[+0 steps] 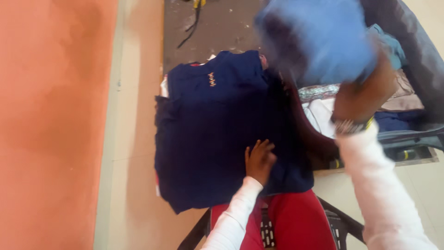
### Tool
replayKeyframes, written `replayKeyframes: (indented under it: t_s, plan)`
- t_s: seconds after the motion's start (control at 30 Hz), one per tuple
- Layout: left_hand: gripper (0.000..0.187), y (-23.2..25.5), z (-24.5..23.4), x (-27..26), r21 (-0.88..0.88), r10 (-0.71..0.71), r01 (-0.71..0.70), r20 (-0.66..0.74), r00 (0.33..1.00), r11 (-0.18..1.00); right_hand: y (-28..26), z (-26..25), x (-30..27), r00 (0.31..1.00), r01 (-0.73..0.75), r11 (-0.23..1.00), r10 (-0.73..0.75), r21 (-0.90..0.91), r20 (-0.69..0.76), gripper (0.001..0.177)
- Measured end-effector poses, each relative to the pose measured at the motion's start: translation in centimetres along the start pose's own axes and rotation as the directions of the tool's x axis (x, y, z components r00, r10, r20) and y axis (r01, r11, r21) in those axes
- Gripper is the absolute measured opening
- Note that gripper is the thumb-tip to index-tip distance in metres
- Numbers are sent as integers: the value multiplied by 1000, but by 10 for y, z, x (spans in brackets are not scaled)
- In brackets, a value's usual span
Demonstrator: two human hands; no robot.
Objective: The person spreads out and smooths a blue dress, grey trousers, and denim jeans on a table before folding and placing them into an open suitcase.
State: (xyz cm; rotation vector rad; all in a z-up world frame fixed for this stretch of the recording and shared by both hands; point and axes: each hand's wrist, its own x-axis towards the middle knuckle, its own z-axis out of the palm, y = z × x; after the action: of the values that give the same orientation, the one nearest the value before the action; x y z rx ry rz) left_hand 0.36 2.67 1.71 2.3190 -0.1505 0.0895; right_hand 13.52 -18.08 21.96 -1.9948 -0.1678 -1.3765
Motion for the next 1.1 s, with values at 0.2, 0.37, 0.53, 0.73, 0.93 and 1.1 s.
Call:
replayKeyframes:
  t_s: [0.2, 0.37, 0.53, 0.73, 0.93, 1.1]
  plan:
    - [66, -97, -104, -2, -958, -430, 126, 3, 903, 259, -121, -21, -164, 582, 354, 935, -231, 13, 780, 72]
    - [66, -180, -140, -41, -966, -484, 255, 205, 850, 38, -161, -29, -248, 72, 359, 930, -115, 82, 991, 117]
    - [56, -195, -118, -31, -797, -541, 305, -32, 841, 521, -128, -28, -257, 202, 145, 975, -193, 166, 960, 84]
    - [51, -199, -152, 4, -652, -252, 58, -208, 945, 756, -79, -5, -235, 556, -35, 997, -38, 69, 831, 65]
    - [55, -249, -117, -2, -758, -444, 151, -196, 874, 634, -50, 25, -264, 659, -33, 997, 78, -75, 748, 69]
    - [46, -182, -150, -10, -749, -409, 119, -215, 887, 651, -45, 30, -271, 759, -135, 990, 85, 29, 646, 37]
